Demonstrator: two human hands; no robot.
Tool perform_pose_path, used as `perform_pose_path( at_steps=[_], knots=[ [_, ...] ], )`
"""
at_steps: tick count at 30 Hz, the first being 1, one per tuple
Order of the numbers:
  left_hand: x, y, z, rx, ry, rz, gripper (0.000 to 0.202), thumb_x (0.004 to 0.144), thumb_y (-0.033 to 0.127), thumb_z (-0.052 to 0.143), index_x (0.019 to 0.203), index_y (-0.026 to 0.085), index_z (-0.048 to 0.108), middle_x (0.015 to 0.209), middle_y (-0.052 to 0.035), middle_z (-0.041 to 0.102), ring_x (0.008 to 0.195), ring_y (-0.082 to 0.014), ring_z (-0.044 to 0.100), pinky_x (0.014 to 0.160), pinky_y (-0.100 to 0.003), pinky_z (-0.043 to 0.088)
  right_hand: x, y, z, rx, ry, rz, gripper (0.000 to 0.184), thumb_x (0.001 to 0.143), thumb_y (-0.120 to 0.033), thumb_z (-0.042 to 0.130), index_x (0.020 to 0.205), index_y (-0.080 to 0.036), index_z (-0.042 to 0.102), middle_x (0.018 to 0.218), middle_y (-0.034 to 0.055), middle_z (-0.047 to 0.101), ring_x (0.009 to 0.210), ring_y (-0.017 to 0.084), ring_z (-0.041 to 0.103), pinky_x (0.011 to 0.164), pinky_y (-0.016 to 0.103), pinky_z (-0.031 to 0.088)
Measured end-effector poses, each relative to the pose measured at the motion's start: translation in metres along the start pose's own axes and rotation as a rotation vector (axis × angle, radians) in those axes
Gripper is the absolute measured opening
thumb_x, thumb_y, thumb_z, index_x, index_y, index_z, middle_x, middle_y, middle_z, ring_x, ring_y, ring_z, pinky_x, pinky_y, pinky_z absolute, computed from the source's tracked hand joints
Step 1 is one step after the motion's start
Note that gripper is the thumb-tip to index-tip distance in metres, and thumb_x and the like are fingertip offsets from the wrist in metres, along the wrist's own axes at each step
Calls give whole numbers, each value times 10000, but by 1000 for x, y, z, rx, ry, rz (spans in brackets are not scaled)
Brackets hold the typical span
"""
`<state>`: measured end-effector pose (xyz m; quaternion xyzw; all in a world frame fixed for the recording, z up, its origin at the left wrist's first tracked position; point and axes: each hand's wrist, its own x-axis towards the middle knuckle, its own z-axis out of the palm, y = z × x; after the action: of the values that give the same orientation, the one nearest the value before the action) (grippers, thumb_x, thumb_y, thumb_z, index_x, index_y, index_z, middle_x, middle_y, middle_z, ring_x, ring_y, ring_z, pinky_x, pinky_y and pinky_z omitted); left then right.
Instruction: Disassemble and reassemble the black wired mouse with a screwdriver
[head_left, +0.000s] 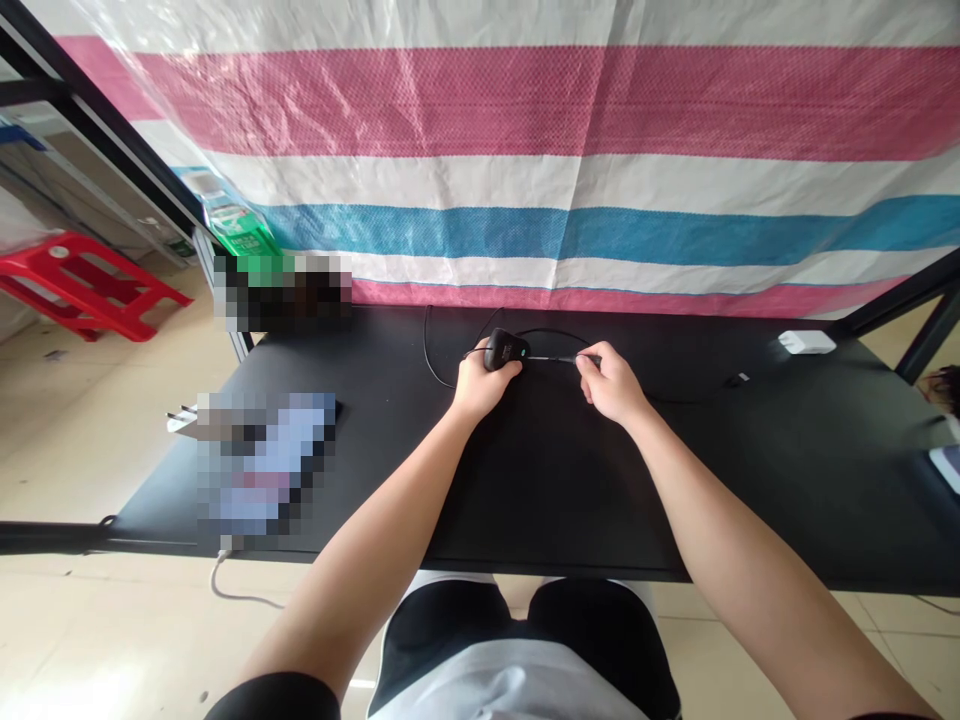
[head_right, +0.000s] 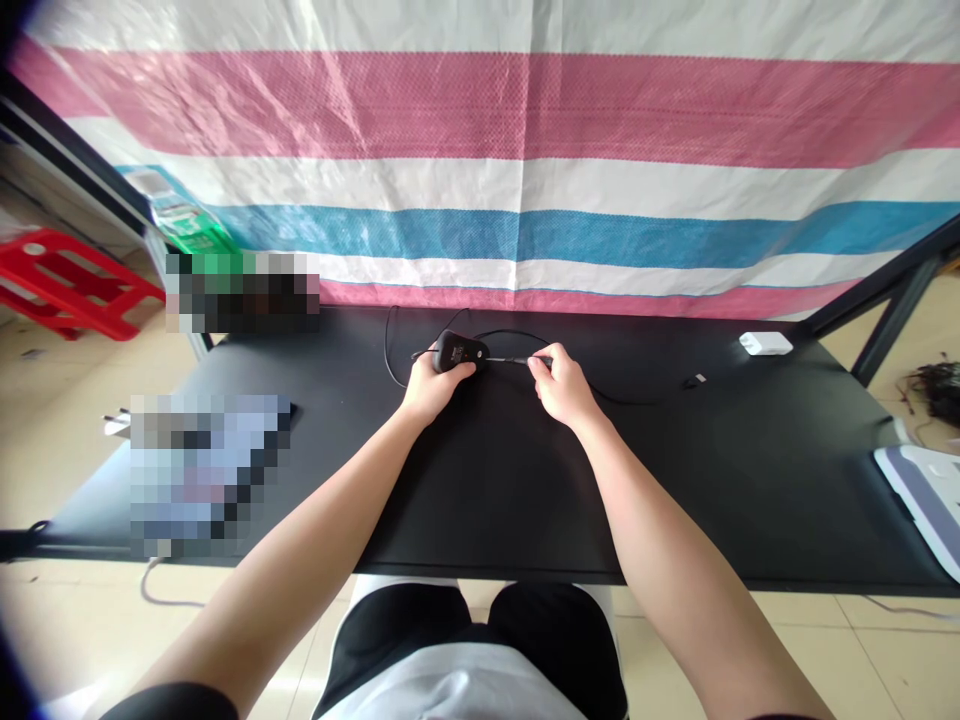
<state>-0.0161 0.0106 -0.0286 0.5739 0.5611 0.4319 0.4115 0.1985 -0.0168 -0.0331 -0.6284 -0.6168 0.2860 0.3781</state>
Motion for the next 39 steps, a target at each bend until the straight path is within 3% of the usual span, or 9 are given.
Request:
perform_pose_path(
  at_steps=[7, 11, 14, 19, 24, 27, 30, 33, 39],
  knots=[
    [0, 1, 0, -16, 0, -15, 288, 641, 333, 716, 885, 184, 682, 898, -16, 706, 859, -213, 654, 834, -322, 498, -1, -4, -1, -53, 9, -18, 537, 912, -653, 359, 592, -239, 479, 428, 3, 487, 548, 203, 587, 680, 343, 454],
    [0, 1, 0, -13, -5, -19, 294, 637, 330, 718, 890, 184, 682, 856, -8, 698, 842, -212, 650, 823, -320, 497, -4, -4, 0, 90, -40, -7, 326, 898, -538, 432, 865, -229, 529, 462, -60, 494, 474, 165, 520, 568, 307, 422],
    [0, 0, 0, -5, -3, -13, 287, 643, 337, 717, 883, 182, 681, 838, -8, 690, 841, -215, 651, 811, -319, 492, -3, -3, 1, 130, -42, 0, 282, 866, -479, 469, 1014, -240, 442, 488, -98, 502, 456, 157, 511, 543, 291, 416],
    [0, -1, 0, 8, -2, -2, 314, 649, 336, 710, 922, 184, 680, 831, -4, 688, 847, -217, 649, 800, -321, 483, -1, -2, 1, -2, -4, 20, 290, 898, -528, 442, 888, -239, 461, 482, -64, 535, 446, 157, 529, 572, 304, 429],
    [0, -1, 0, 2, 6, -4, 303, 643, 347, 710, 895, 181, 681, 823, -4, 686, 826, -212, 645, 799, -321, 493, 0, -3, 0, -80, 25, 0, 522, 898, -679, 378, 640, -240, 489, 446, 5, 525, 535, 203, 604, 631, 325, 455],
    [0, -1, 0, -1, 6, -7, 289, 639, 349, 713, 872, 183, 677, 835, -7, 689, 831, -212, 647, 809, -322, 496, -1, -4, 1, -58, 8, -16, 574, 906, -686, 336, 571, -241, 476, 438, 18, 505, 605, 222, 634, 666, 330, 463],
    [0, 0, 0, 2, 6, -11, 291, 636, 345, 716, 876, 184, 678, 839, -10, 691, 839, -214, 650, 820, -325, 496, -3, -4, 1, 46, -24, 3, 413, 907, -595, 402, 752, -233, 528, 467, -34, 509, 530, 184, 578, 598, 313, 443],
    [0, 0, 0, -1, 4, -17, 315, 638, 346, 716, 908, 187, 682, 821, -8, 692, 837, -216, 652, 823, -329, 499, -3, -3, 2, 133, -38, 20, 269, 876, -488, 469, 989, -244, 466, 494, -90, 514, 472, 162, 527, 544, 296, 421],
    [-1, 0, 0, 0, 10, -20, 323, 636, 344, 719, 917, 188, 684, 832, -7, 697, 837, -215, 652, 813, -321, 498, -2, -3, 0, 1, -21, 18, 267, 896, -511, 444, 888, -245, 448, 484, -66, 536, 442, 160, 531, 561, 306, 424]
  ],
)
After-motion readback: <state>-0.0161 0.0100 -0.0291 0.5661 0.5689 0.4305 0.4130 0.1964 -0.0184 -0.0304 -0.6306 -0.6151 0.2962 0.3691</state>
